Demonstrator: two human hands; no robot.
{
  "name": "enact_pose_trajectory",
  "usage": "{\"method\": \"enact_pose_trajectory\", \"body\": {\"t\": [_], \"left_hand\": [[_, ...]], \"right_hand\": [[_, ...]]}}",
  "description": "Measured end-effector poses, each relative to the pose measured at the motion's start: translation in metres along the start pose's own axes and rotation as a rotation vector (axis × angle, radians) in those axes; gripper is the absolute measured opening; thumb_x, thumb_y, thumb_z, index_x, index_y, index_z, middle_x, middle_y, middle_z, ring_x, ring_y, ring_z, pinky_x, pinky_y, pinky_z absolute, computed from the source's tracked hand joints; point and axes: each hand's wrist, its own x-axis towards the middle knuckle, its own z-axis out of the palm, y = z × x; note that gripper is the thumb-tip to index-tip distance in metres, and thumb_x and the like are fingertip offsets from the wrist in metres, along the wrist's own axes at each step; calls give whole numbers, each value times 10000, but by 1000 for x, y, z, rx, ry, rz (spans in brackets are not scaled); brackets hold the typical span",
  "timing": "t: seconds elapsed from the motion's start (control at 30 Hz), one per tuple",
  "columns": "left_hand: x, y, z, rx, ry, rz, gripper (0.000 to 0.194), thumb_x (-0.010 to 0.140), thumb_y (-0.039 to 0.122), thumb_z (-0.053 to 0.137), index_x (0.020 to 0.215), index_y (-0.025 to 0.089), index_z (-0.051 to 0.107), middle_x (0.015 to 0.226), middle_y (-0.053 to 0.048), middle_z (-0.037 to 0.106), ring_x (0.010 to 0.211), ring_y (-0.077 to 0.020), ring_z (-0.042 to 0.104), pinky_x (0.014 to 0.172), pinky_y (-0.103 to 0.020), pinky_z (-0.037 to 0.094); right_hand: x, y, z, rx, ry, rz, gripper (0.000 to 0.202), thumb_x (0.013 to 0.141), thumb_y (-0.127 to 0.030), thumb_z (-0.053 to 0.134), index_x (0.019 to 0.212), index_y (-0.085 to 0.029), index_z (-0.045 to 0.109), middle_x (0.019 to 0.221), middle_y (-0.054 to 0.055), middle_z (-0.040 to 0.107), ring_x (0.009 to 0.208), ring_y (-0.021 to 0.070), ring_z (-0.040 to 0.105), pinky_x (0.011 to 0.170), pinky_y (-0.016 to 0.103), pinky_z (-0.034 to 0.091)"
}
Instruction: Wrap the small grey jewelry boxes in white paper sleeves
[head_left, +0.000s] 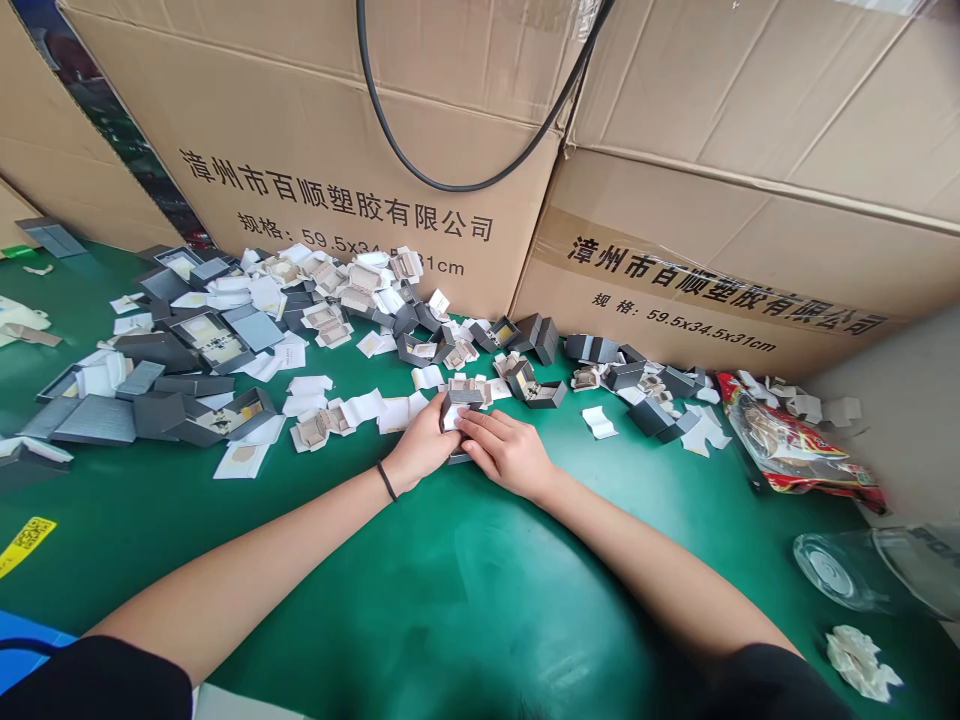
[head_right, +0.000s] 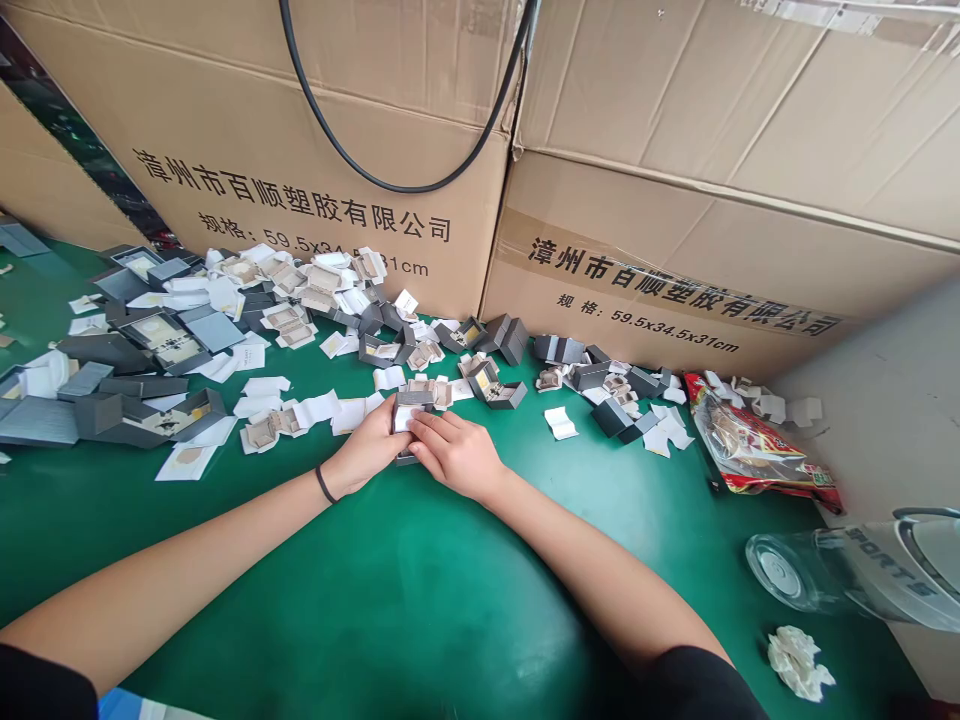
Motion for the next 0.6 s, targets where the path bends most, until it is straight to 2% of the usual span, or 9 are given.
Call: {"method": "enact_pose_trajectory", "body": {"t": [0.3, 0.5, 0.6], "left_hand": [[0, 2, 1, -16, -12, 20, 518, 661, 69, 494, 1165, 186, 499, 1158, -63, 579, 1073, -219, 526, 964, -359, 389], [0, 2, 1, -33, -9, 10, 532, 646, 55, 487, 1160, 189, 513, 1144, -63, 587, 1057, -223, 537, 947, -360, 401], [-1, 3, -2, -66, -49, 18, 508, 671, 83, 524, 1167, 186, 502, 1169, -74, 574, 1063, -219, 535, 945, -362, 405]], "right_hand": [[2, -3, -1, -24, -33, -7, 402, 935, -346, 339, 1219, -126, 518, 1153, 114, 590, 973, 193, 549, 822, 307, 488], [3, -3, -1, 3, -34, -4, 385, 937, -339, 326, 1170, -135, 554, 1150, 116, 588, 986, 198, 547, 875, 331, 476], [3, -3, -1, 26, -21, -8, 372, 932, -327, 343, 1155, -124, 561, 1152, 111, 588, 994, 205, 533, 900, 339, 459]]}}
